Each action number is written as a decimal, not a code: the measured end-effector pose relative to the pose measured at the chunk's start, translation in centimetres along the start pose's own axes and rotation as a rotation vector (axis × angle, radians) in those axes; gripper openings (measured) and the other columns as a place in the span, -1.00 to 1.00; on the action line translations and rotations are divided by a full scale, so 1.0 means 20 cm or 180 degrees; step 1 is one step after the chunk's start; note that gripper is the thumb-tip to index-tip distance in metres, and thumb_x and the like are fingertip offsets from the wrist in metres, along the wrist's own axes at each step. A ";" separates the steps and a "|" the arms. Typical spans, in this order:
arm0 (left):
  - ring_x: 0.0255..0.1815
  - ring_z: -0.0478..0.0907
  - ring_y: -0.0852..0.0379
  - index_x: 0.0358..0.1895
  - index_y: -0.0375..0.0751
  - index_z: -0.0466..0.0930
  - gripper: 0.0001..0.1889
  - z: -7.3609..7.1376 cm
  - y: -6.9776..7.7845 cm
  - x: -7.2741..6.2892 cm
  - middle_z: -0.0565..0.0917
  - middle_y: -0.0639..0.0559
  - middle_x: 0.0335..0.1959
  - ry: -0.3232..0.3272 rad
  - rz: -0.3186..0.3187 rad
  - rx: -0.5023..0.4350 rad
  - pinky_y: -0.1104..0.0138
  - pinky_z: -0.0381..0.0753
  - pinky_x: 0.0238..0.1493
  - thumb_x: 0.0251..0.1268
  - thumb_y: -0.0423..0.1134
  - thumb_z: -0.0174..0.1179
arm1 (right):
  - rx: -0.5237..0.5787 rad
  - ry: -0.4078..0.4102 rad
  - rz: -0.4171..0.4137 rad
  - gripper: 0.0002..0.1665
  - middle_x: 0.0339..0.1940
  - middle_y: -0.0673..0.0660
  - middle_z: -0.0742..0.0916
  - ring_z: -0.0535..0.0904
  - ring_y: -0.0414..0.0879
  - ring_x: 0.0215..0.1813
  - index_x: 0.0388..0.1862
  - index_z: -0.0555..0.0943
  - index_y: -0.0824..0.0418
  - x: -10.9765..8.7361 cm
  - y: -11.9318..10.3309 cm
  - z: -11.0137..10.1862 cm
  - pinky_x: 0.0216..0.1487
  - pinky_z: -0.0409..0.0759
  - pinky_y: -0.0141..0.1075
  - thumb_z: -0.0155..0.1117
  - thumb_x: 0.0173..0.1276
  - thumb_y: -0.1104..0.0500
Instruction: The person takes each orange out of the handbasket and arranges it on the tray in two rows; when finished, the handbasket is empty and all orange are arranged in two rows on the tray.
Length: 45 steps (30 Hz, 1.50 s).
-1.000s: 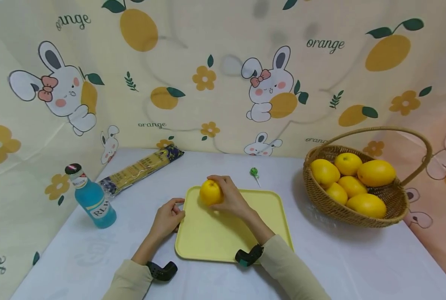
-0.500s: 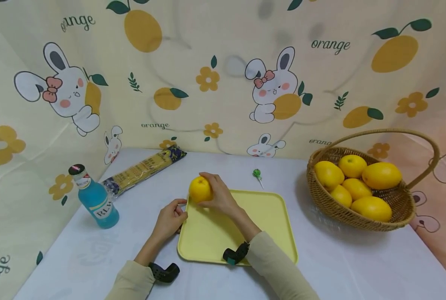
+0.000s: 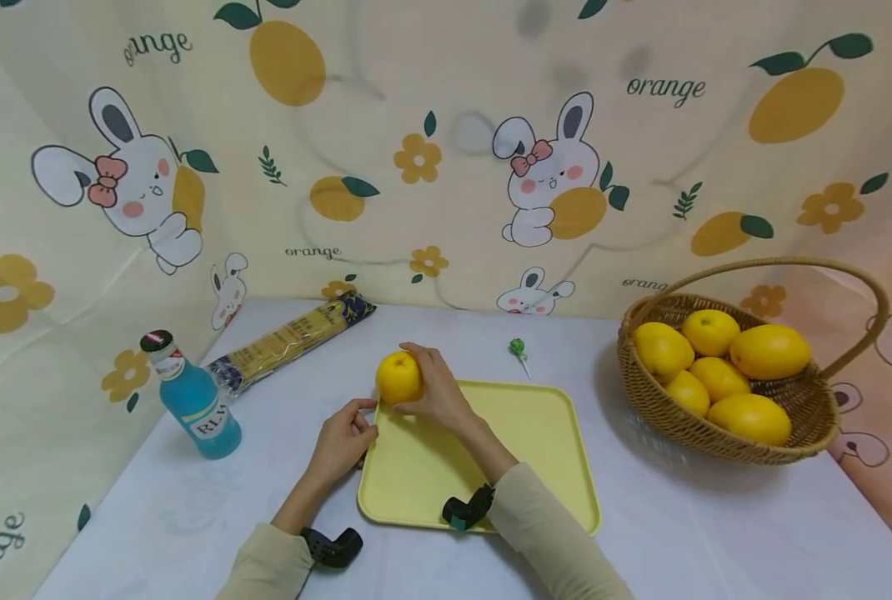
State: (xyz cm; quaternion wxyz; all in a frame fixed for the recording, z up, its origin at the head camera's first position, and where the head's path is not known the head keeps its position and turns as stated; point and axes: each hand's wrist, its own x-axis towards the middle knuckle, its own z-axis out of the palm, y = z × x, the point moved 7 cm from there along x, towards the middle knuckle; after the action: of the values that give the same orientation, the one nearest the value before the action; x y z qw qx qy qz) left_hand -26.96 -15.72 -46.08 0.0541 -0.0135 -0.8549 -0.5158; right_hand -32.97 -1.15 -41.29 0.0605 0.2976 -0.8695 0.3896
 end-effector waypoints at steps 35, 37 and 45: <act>-0.79 0.39 0.14 0.09 -0.30 0.48 -0.59 0.00 0.00 0.00 0.47 -0.04 -0.52 -0.0144 -0.0246 -0.0053 0.41 0.45 -0.77 0.11 -0.39 0.17 | -0.0619 0.2268 0.0139 -0.63 -0.21 0.33 0.63 0.46 -0.51 -0.26 -0.04 0.56 0.41 -0.73 0.30 -1.58 -0.25 0.41 -0.72 0.30 0.13 0.41; -0.78 0.39 0.14 0.09 -0.30 0.48 -0.59 0.00 0.00 0.00 0.47 -0.04 -0.51 -0.0155 -0.0262 -0.0060 0.40 0.45 -0.77 0.11 -0.39 0.17 | -0.0812 0.2180 0.0323 -0.67 -0.18 0.32 0.63 0.47 -0.44 -0.26 -0.05 0.57 0.39 -0.75 0.37 -1.68 -0.27 0.38 -0.75 0.29 0.17 0.35; -0.78 0.39 0.14 0.10 -0.31 0.46 -0.59 0.02 -0.01 -0.01 0.46 -0.05 -0.51 -0.0173 -0.0260 -0.0100 0.40 0.46 -0.77 0.13 -0.40 0.17 | -0.1358 0.0944 0.1159 -0.54 0.08 0.50 0.46 0.25 0.42 0.16 0.06 0.45 0.45 -0.79 0.59 -1.93 0.16 0.16 0.31 0.20 0.29 0.16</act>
State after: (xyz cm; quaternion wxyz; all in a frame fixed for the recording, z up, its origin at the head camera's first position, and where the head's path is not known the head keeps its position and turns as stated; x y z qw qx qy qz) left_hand -26.84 -15.53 -46.41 0.0095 0.0067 -0.8476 -0.5305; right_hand -31.65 39.91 -27.59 0.1770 0.0576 -0.9523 0.2420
